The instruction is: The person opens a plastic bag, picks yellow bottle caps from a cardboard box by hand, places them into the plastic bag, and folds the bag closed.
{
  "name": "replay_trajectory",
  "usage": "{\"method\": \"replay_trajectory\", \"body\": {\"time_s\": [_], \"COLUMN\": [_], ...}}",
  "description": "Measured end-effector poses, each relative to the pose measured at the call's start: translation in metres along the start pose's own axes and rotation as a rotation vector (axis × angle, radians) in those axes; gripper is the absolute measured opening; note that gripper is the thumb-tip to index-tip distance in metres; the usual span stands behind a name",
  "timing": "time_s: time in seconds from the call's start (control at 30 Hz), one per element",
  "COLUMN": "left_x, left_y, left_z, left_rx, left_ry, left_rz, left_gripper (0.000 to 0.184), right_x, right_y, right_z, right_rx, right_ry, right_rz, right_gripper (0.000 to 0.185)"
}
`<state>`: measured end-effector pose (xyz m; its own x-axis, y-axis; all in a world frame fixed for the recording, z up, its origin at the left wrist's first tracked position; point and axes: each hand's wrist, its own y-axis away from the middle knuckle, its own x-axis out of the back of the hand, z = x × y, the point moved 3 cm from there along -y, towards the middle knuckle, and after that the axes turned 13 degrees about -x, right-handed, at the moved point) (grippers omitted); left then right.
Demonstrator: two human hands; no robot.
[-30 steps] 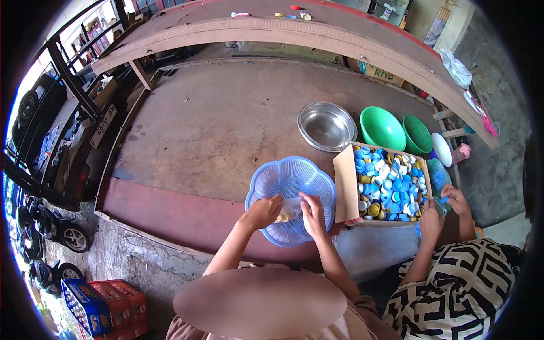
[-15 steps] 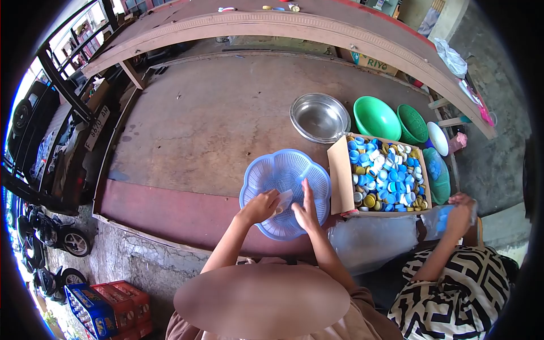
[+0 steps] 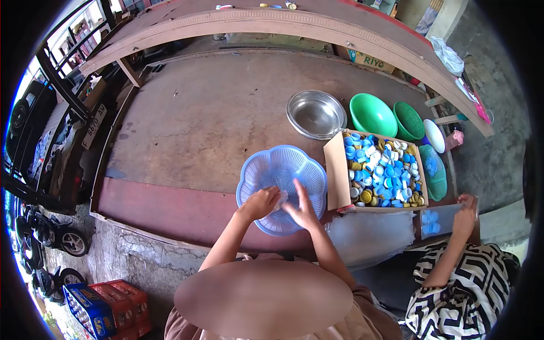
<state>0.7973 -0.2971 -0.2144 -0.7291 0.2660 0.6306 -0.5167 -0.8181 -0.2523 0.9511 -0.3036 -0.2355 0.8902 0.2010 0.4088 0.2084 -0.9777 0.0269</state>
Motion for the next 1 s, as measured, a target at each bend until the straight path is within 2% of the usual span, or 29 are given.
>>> {"method": "replay_trajectory", "body": {"time_s": [0.03,0.1,0.2,0.3,0.33,0.4,0.43,0.5,0.63,0.77,0.87,1.0], "left_x": [0.000,0.001,-0.001,0.003,0.002,0.001,-0.002,-0.009,-0.009,-0.007,-0.004,0.000], "left_y": [-0.001,0.000,0.002,0.014,0.016,0.018,0.020,0.021,0.019,0.021,0.022,0.022], "left_z": [0.001,0.004,-0.002,0.005,0.006,0.005,0.001,-0.008,-0.011,-0.013,-0.015,-0.017], "left_rx": [-0.016,-0.043,0.053,0.146,0.167,0.208,0.175,0.106,0.110,0.049,-0.008,0.049], "left_ry": [0.004,0.009,0.019,-0.084,-0.063,-0.020,-0.002,0.029,-0.007,-0.040,-0.135,-0.220], "left_rz": [0.014,0.035,-0.093,-0.073,-0.126,-0.230,-0.191,-0.113,-0.201,-0.240,-0.153,-0.149], "left_gripper": [0.018,0.018,0.022,0.028,0.032,0.039,0.040,0.043,0.044,0.036,0.023,0.014], "right_x": [0.006,0.005,0.001,0.000,0.000,-0.001,0.000,0.002,0.011,0.012,0.016,0.016], "right_y": [-0.002,-0.008,-0.015,-0.016,-0.014,-0.014,-0.014,-0.015,-0.005,-0.005,-0.002,-0.008], "right_z": [-0.007,-0.007,0.006,0.013,0.010,0.009,0.009,0.001,-0.017,-0.006,-0.005,0.015], "right_rx": [0.018,-0.056,-0.125,-0.195,-0.181,-0.208,-0.220,-0.116,0.211,0.097,0.269,-0.001], "right_ry": [0.031,-0.028,0.045,-0.125,-0.211,-0.203,-0.198,-0.027,0.110,0.184,0.293,0.117], "right_rz": [0.152,0.011,-0.101,0.091,0.104,0.058,0.034,-0.038,-0.066,-0.147,0.035,-0.080], "right_gripper": [0.066,0.045,0.030,0.019,0.017,0.016,0.016,0.018,0.021,0.014,0.010,0.012]}}
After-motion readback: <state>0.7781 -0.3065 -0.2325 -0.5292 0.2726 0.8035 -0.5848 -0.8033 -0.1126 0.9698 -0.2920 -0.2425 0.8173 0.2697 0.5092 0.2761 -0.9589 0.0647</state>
